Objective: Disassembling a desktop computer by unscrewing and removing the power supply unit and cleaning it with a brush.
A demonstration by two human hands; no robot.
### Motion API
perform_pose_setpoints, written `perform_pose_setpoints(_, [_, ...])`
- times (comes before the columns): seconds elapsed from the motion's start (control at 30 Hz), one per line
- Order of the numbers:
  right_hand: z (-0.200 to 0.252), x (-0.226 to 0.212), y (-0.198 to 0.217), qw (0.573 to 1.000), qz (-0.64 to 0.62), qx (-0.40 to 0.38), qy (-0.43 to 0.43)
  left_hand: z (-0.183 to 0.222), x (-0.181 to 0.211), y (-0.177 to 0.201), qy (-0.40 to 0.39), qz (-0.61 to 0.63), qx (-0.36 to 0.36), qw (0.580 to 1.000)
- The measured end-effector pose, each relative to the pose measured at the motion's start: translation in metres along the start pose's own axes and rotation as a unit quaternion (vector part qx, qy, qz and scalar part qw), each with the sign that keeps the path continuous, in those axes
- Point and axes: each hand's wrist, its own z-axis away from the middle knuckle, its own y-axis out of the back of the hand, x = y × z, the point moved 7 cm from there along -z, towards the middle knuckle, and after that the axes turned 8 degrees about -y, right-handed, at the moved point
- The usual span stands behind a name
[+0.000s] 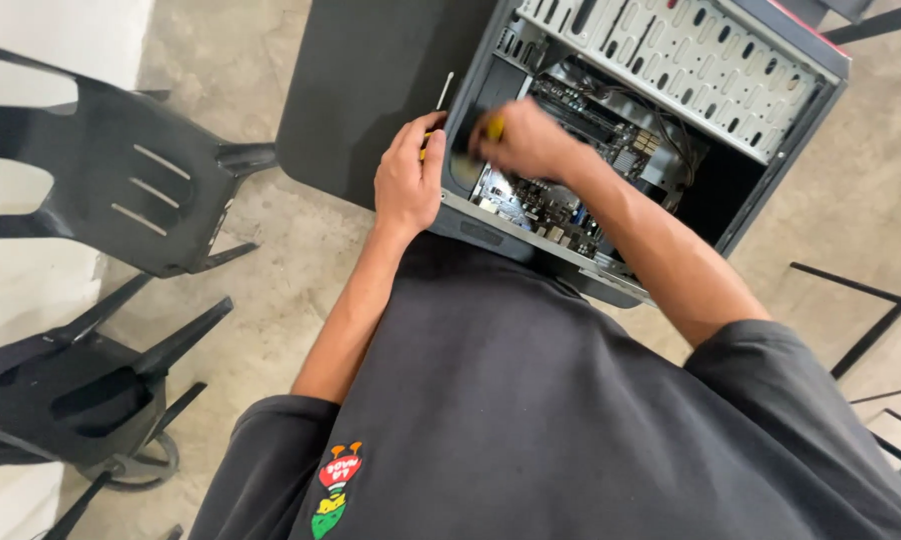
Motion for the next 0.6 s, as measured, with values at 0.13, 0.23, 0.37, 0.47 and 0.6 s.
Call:
perform_pose_setpoints(0.13, [-0.003,0.016,0.041,0.943,0.15,0.284,0.09,0.001,-0.001,-0.003,0.041,-0.006,-0.015,0.999])
perform_pose_setpoints(0.23, [-0.012,0.03,0.023,0.976,0.178,0.125,0.004,0.0,-0.001,-0.002,0.038,-0.007,-0.024,0.999])
perform_pose_setpoints(0.37, [-0.017,0.014,0.035,0.968,0.121,0.216,0.046,0.002,-0.003,0.002,0.032,-0.008,-0.02,0.999])
perform_pose_setpoints(0.47, [-0.016,0.019,0.003,0.918,0.344,0.132,-0.143,-0.005,0.002,-0.001,0.003,-0.008,-0.009,1.0])
perform_pose_setpoints(0.6, [-0.013,0.017,-0.004,0.97,0.023,0.243,0.009,-0.003,-0.003,-0.002,0.004,-0.022,-0.008,1.0])
